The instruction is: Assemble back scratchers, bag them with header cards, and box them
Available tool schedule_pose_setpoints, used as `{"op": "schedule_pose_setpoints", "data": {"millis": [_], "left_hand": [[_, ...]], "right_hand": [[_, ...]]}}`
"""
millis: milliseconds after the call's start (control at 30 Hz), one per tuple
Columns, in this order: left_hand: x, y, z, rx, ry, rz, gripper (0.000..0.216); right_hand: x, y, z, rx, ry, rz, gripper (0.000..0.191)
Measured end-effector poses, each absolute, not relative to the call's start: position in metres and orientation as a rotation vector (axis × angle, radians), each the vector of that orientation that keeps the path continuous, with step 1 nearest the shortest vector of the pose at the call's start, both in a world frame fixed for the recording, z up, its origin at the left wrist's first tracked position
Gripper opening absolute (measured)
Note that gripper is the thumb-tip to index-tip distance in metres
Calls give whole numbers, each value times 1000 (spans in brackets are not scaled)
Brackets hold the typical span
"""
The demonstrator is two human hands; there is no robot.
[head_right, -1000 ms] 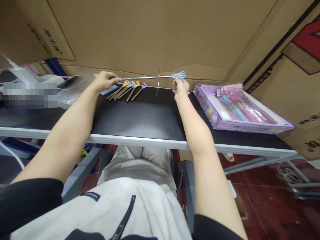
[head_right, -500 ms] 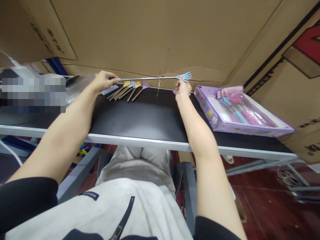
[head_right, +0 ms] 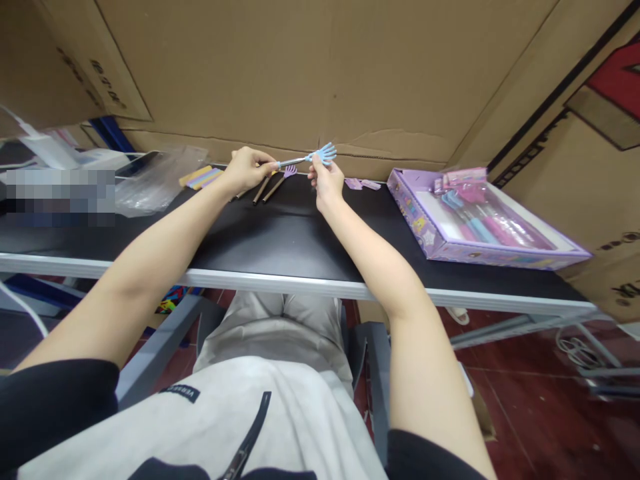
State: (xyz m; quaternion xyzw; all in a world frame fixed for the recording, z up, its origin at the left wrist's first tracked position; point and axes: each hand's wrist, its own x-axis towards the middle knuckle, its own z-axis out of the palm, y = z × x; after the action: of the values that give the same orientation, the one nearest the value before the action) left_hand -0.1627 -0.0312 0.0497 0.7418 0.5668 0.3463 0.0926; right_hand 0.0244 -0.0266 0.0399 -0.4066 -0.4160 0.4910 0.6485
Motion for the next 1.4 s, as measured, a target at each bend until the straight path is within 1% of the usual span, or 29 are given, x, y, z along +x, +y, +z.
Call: {"op": "schedule_pose_setpoints", "data": {"millis": [100,300,367,467,667,900,1033,1200,1300,1400], "left_hand": [[-163,-31,50,2207,1653,1055,23],[-161,-30,50,2202,1679,1026,22],[-167,-28,51,2203,1707,1019,21],[-186,-24,54,2161,1797,1036,18],[-231,-20,51,2013,1915,1065,17],[-248,-12,43,1964,1915,1058,20],[-231,-14,46,2000,1861,1067,21],[-170,-25,53,2156,1665,1061,25],[-150,-31,53,2173,1625,1034,24],[-148,-33,52,2183,1649,1004,24]], "right_hand": [[28,-23,42,-905,-985,1116,35],[28,-13,35,-946,-1078,1036,41],[33,-6,36,-952,-1077,1037,41],[57,8,43,-925,-969,1032,35],[117,31,59,-950,-717,920,37],[111,17,64,-945,-624,973,37],[94,7,64,-978,-646,985,35],[45,-3,45,-1013,-1028,991,36],[32,-9,38,-990,-1054,1046,37],[34,-13,39,-1004,-1022,1072,35]]}}
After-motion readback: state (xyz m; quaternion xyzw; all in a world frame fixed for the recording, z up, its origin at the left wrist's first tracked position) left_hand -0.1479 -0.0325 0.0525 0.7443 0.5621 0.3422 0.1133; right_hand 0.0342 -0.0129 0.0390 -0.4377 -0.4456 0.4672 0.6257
